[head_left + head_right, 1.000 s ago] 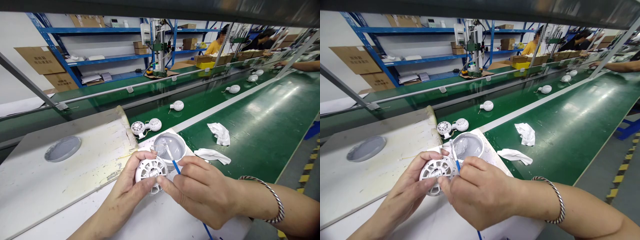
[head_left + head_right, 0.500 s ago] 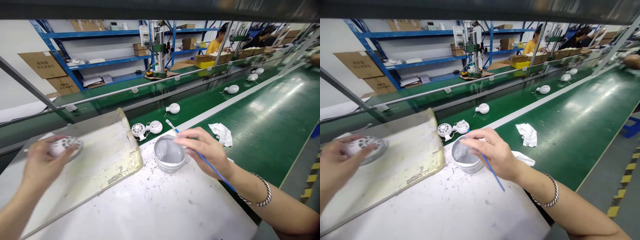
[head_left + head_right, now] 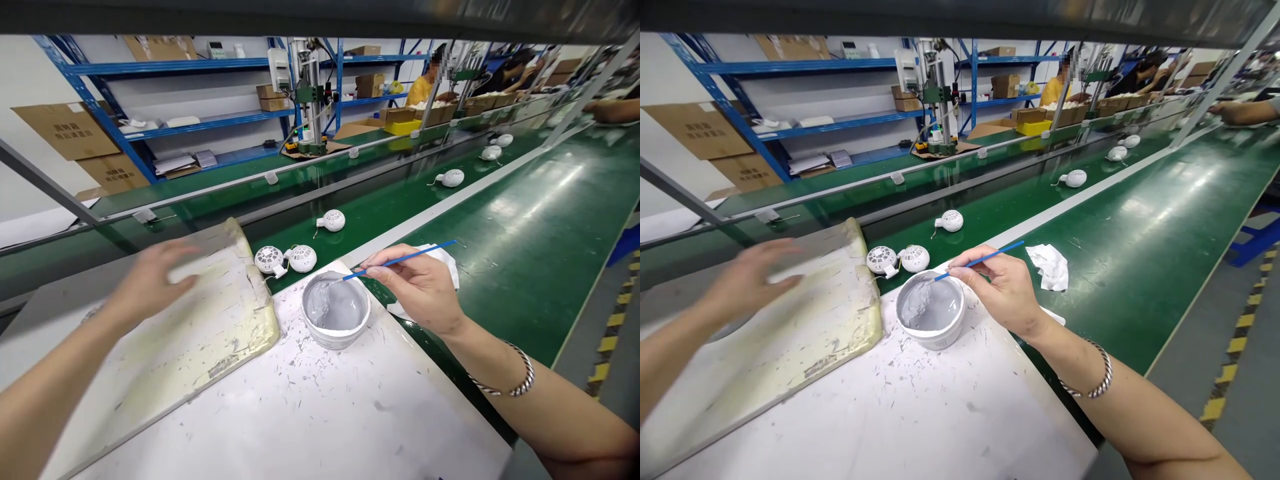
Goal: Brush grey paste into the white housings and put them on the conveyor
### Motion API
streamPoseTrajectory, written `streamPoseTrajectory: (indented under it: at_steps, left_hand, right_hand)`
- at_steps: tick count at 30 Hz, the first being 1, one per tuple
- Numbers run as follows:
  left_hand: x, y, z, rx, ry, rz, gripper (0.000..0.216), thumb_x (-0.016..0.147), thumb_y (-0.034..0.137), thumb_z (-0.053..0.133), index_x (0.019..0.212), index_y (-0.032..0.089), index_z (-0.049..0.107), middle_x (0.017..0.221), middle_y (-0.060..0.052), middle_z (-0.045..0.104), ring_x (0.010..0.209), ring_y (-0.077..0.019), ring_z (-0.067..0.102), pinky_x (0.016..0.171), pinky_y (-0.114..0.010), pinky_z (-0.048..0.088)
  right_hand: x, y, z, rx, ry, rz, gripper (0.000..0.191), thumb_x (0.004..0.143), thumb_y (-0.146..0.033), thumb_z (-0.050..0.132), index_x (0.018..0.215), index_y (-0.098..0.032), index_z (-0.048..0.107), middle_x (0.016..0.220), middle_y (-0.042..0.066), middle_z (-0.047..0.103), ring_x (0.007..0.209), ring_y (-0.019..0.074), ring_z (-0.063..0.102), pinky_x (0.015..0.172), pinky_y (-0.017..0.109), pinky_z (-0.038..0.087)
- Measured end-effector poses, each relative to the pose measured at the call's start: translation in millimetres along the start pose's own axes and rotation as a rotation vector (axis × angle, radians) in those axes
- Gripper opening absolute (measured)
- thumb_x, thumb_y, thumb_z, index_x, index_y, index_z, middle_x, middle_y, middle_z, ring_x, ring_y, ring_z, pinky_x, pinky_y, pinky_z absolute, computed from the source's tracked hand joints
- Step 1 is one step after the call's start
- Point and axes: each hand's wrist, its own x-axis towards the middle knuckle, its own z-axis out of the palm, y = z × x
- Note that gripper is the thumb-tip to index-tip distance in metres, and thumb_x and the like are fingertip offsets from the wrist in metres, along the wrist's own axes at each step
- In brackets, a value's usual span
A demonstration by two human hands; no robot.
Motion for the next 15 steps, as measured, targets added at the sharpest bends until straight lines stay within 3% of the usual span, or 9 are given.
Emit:
streamPoseTrajectory:
  at_steps: [2,4,7,11,15]
  left_hand:
    - [26.5,13.7,38.9,0.121,-0.178,0.109,0.054,0.074,0.029,0.069,0.125,0.020,0.057,0.148,-0.007,0.041,0.140,-0.0324,0.024,0.117,-0.049,0.011]
    - [54.1,26.8,73.6,0.215,-0.331,0.158,0.064,0.070,0.022,0.074,0.130,0.018,0.053,0.146,-0.011,0.043,0.138,-0.0314,0.029,0.115,-0.048,0.020]
    - [86.8,39.8,106.9,0.312,-0.495,0.143,0.047,0.078,0.024,0.070,0.123,0.015,0.057,0.135,-0.013,0.052,0.126,-0.0303,0.046,0.104,-0.053,0.036]
    - [99.9,43.1,114.6,0.336,-0.555,0.106,0.031,0.085,0.030,0.063,0.113,0.015,0.061,0.121,-0.010,0.060,0.112,-0.0259,0.056,0.097,-0.052,0.043]
    - [86.8,40.1,101.6,0.179,-0.371,0.039,0.040,0.062,0.027,0.079,0.098,0.014,0.066,0.120,-0.011,0.057,0.119,-0.0331,0.049,0.103,-0.050,0.037]
  right_hand:
    - [-1.7,1.4,-0.3,0.030,-0.005,0.013,0.007,0.082,-0.026,0.071,0.084,-0.019,0.070,0.085,0.003,0.069,0.080,0.0172,0.069,0.074,0.030,0.060]
    - [-2.8,2.0,-0.6,0.054,-0.016,0.019,0.008,0.082,-0.025,0.071,0.084,-0.018,0.069,0.085,0.003,0.070,0.081,0.0171,0.069,0.075,0.030,0.061]
    - [-3.5,1.9,-0.4,0.109,-0.050,0.037,0.006,0.083,-0.023,0.069,0.085,-0.017,0.069,0.087,0.004,0.070,0.083,0.0168,0.070,0.076,0.031,0.061]
    - [-3.0,2.3,3.0,0.140,-0.069,0.015,0.003,0.083,-0.019,0.069,0.085,-0.017,0.069,0.086,0.003,0.071,0.082,0.0154,0.070,0.073,0.027,0.060]
    - [-3.2,4.8,9.2,0.104,-0.091,-0.069,0.004,0.083,-0.019,0.067,0.084,-0.017,0.070,0.085,0.004,0.072,0.082,0.0170,0.070,0.074,0.030,0.061]
